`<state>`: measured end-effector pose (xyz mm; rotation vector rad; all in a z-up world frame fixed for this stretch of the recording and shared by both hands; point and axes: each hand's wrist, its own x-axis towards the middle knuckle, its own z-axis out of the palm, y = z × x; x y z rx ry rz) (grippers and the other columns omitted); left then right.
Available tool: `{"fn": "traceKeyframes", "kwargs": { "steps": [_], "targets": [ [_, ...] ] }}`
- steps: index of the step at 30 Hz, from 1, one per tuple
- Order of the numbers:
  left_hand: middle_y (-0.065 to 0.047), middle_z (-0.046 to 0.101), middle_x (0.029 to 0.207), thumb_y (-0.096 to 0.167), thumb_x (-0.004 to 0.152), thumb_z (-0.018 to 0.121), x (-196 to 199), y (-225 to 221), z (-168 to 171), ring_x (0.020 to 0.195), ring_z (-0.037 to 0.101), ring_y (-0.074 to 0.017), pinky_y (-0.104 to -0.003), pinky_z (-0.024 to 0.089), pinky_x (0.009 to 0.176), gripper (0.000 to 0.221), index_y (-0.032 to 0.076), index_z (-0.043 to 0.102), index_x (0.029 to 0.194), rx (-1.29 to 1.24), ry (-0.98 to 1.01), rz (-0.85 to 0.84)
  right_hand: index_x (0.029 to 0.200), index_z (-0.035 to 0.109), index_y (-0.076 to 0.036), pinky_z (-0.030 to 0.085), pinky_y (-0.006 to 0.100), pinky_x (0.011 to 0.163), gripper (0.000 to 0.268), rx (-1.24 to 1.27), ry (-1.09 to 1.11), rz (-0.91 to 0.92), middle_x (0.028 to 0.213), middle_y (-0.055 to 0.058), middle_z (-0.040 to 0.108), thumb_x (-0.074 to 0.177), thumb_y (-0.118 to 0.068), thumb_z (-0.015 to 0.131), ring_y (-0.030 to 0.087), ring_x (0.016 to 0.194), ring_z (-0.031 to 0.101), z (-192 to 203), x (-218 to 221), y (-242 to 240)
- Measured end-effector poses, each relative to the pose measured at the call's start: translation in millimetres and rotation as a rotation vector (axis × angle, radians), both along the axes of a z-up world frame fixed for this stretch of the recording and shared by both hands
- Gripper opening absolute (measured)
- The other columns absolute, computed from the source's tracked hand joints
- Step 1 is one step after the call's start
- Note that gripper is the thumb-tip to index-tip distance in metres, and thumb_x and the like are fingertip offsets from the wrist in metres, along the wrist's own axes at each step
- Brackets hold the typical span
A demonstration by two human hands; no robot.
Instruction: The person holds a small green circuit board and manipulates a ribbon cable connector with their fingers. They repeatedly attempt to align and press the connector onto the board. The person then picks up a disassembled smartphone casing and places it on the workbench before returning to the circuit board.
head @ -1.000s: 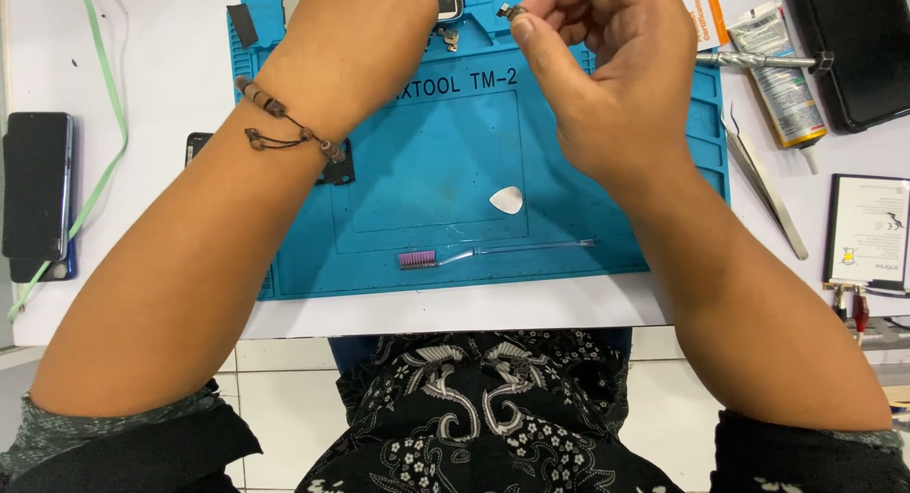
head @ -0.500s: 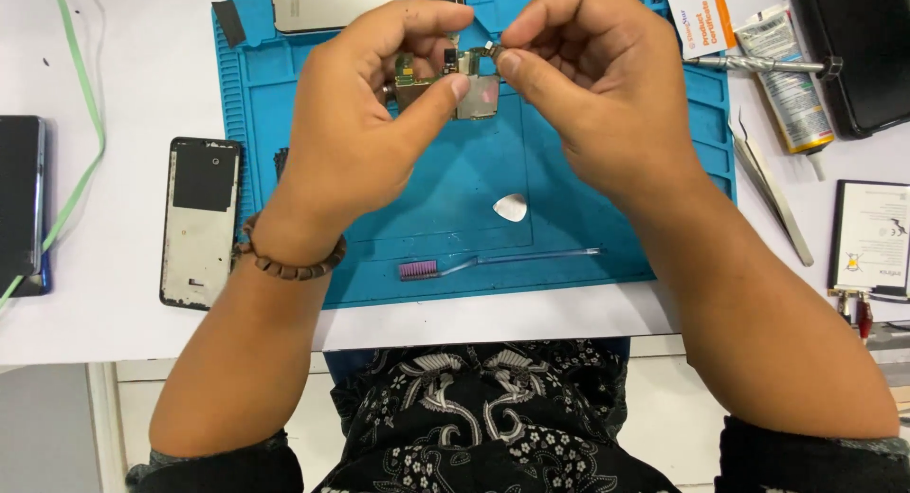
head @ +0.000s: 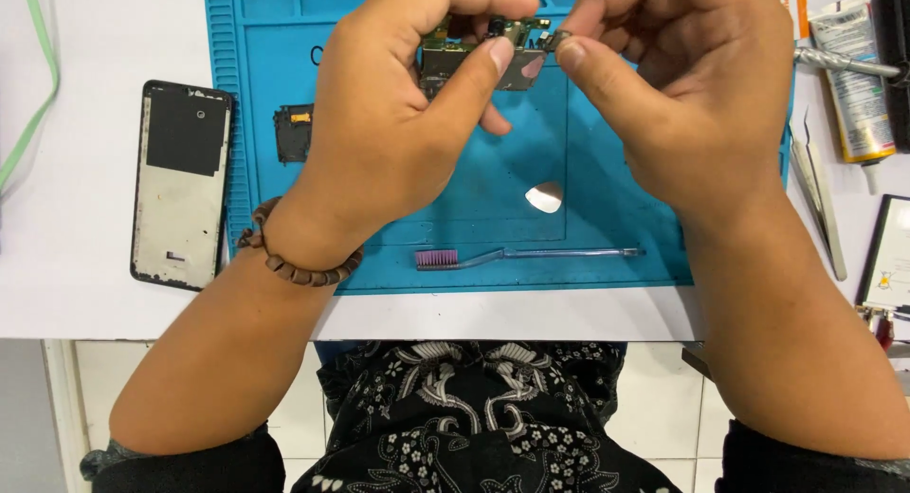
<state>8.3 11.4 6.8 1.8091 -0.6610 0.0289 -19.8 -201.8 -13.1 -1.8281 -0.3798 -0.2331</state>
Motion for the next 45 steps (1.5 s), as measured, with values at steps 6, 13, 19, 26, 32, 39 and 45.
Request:
{"fn": "traceKeyframes", "kwargs": {
  "steps": [6, 13, 19, 26, 32, 39, 45],
  "targets": [
    [-0.004, 0.070, 0.107, 0.006, 0.105, 0.056, -0.1, -0.1, -2.1, 0.063, 0.071, -0.0135, -0.024, 0.061, 0.063, 0.015, 0.007, 0.064, 0.118, 0.014, -0.020, 0.007, 0.117, 0.052, 0.011, 0.054, 0.037, 0.090, 0.022, -0.149, -0.159, -0.051, 0.111, 0.025, 0.067, 0.113, 0.018, 0.072, 0.031, 0.102, 0.066, 1.8, -3.2, 5.7],
    [-0.006, 0.069, 0.108, 0.005, 0.104, 0.056, -1.5, -2.4, -2.6, 0.066, 0.071, -0.0141, -0.024, 0.061, 0.063, 0.015, 0.008, 0.064, 0.117, 0.030, -0.070, 0.025, 0.117, 0.053, 0.012, 0.055, 0.037, 0.090, 0.020, -0.153, -0.133, 0.012, 0.110, 0.024, 0.066, 0.113, 0.017, 0.072, 0.031, 0.101, 0.067, 3.4, -1.4, 1.9],
    [-0.007, 0.068, 0.105, 0.002, 0.103, 0.056, -3.1, -3.9, -1.6, 0.074, 0.069, -0.0149, -0.023, 0.062, 0.062, 0.016, 0.007, 0.065, 0.115, 0.019, -0.086, 0.015, 0.118, 0.053, 0.005, 0.052, 0.032, 0.092, 0.018, -0.088, -0.006, 0.029, 0.111, 0.017, 0.065, 0.114, 0.010, 0.069, 0.024, 0.103, 0.064, 2.0, 1.5, -2.0],
    [-0.006, 0.070, 0.105, 0.003, 0.104, 0.057, -1.8, -4.2, -4.1, 0.065, 0.068, -0.0125, -0.023, 0.063, 0.061, 0.015, 0.006, 0.063, 0.118, -0.025, 0.023, -0.015, 0.114, 0.054, 0.005, 0.053, 0.032, 0.087, 0.015, -0.077, 0.034, 0.082, 0.107, 0.017, 0.064, 0.111, 0.010, 0.068, 0.025, 0.098, 0.067, 4.6, 2.6, -0.2],
    [-0.005, 0.069, 0.099, 0.003, 0.104, 0.057, -1.2, -4.7, -5.0, 0.064, 0.067, -0.0116, -0.022, 0.061, 0.061, 0.015, 0.006, 0.062, 0.118, -0.038, 0.074, -0.035, 0.114, 0.052, 0.002, 0.056, 0.029, 0.087, 0.017, -0.056, 0.111, 0.083, 0.105, 0.013, 0.062, 0.108, 0.008, 0.067, 0.020, 0.096, 0.065, 6.1, 2.5, 1.6],
    [-0.006, 0.067, 0.102, 0.006, 0.104, 0.061, -1.8, -4.3, -4.0, 0.072, 0.073, -0.0134, -0.022, 0.060, 0.064, 0.011, 0.006, 0.063, 0.116, -0.031, 0.030, -0.026, 0.112, 0.051, 0.002, 0.056, 0.028, 0.085, 0.016, -0.060, 0.087, 0.076, 0.103, 0.014, 0.061, 0.109, 0.009, 0.066, 0.021, 0.094, 0.066, 6.5, 1.4, 3.1],
    [-0.006, 0.070, 0.096, 0.005, 0.105, 0.061, -1.3, -5.3, -4.3, 0.071, 0.071, -0.0128, -0.023, 0.060, 0.066, 0.010, 0.007, 0.062, 0.114, -0.043, 0.018, -0.025, 0.116, 0.049, 0.002, 0.055, 0.029, 0.085, 0.020, -0.068, 0.058, 0.062, 0.104, 0.014, 0.062, 0.109, 0.011, 0.066, 0.021, 0.094, 0.065, 6.8, 0.6, 5.1]
  ]
}}
